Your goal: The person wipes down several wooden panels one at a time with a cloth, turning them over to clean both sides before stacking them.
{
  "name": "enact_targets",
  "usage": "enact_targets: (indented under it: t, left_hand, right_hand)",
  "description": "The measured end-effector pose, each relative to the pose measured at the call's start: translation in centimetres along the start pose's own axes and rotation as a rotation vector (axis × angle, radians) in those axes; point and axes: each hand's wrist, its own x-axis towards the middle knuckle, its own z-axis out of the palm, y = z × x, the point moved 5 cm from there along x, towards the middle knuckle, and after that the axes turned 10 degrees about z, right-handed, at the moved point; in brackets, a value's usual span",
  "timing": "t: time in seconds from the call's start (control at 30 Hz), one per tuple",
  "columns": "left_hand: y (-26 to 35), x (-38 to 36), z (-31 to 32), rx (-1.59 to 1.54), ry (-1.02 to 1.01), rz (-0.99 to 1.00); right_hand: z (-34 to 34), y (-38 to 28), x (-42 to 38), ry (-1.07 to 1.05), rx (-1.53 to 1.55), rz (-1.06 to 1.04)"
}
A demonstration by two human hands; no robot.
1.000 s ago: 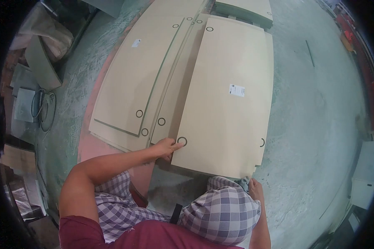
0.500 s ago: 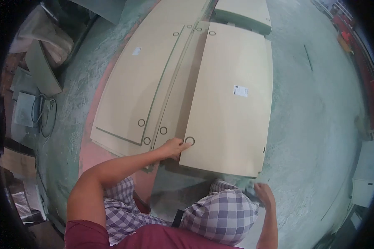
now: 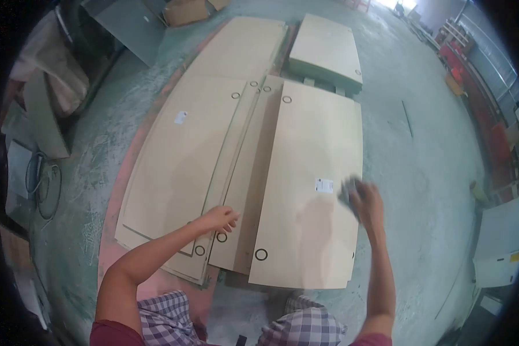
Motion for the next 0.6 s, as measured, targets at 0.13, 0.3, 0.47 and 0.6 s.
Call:
enact_targets:
  t: [0.13,0.3,0.47,0.6]
  left_hand:
    - [-3.3,1.0,-1.3,-0.322,0.152,0.001]
    - [-4.6,-6.0,-1.3,-0.573,0.303,-0.194]
    - [-11.3,-16.3,1.3,-0.781,0.582,-0.396]
    - [-10.6,-27.1,2.1,-0.280,0.582,-0.529]
  right_hand:
    - [8.2,-1.2,8.5,0.081,-0.021,0.180]
    - [14.7,-6.7,1.8,-0.074,-0.220,0.098]
    - [17.5,-10.3,-16.0,-0.753,-0.165,0.025]
    - [10.5,-14.0,-20.6,-0.804,-0.003,0.288]
